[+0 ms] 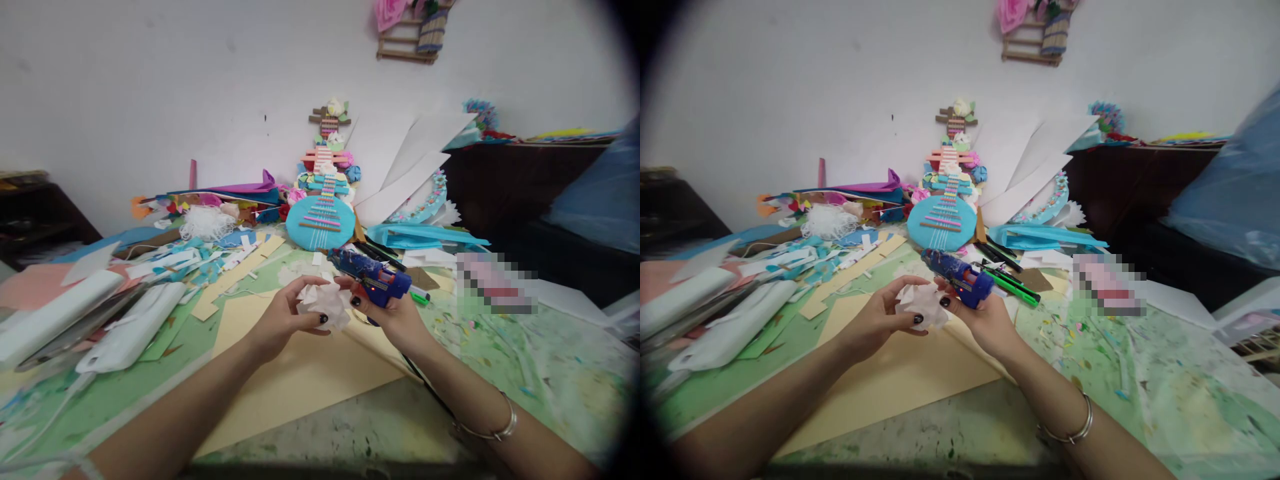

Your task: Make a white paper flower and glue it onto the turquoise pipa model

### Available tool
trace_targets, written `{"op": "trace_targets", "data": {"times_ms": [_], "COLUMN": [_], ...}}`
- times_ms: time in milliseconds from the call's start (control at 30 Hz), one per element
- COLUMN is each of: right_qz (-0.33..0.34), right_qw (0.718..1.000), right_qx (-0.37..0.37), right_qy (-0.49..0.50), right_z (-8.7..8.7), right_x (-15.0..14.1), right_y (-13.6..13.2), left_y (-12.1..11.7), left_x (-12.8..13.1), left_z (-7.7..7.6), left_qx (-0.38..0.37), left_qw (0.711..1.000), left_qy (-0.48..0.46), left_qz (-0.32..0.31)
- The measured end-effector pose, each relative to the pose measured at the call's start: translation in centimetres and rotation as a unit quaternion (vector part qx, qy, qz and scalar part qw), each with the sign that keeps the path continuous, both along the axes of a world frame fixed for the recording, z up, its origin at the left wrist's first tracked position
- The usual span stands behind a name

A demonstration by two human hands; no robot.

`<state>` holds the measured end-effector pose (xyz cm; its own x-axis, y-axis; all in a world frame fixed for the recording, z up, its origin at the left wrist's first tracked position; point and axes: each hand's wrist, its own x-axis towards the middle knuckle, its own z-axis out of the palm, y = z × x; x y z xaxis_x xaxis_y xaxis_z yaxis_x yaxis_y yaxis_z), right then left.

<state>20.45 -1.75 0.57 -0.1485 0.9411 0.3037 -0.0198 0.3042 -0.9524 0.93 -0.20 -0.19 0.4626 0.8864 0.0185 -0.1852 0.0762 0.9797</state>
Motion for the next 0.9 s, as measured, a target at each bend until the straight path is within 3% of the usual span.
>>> {"op": "trace_targets", "data": {"times_ms": [367,533,700,800,900], "right_qz": [-0.004,-0.056,-0.104,-0.085,-0.057], "right_qw": [0.999,0.996,0.978,0.966,0.95], "right_qx": [0.026,0.054,0.097,0.112,0.131], "right_qy": [-0.019,-0.045,-0.153,-0.215,-0.276], "right_z": [-0.2,-0.4,-0.4,0.4,1.2], "right_x": [-0.1,0.3,1.2,1.1,0.6], "right_y": [-0.1,0.0,0.0,-0.4,-0.8], "left_y": [0.1,0.0,0.2,0.5,0.7], "left_x": [0.0,0.1,0.2,0.1,0.0], "left_z": [0.1,0.4,0.6,0.5,0.4], "left_qx": [0.017,0.009,0.012,0.021,0.027], "left_qw": [1.0,1.0,0.995,0.984,0.979], "left_qy": [0.013,0.013,0.017,0.019,0.018], "left_qz": [0.001,0.011,0.102,0.176,0.201]}}
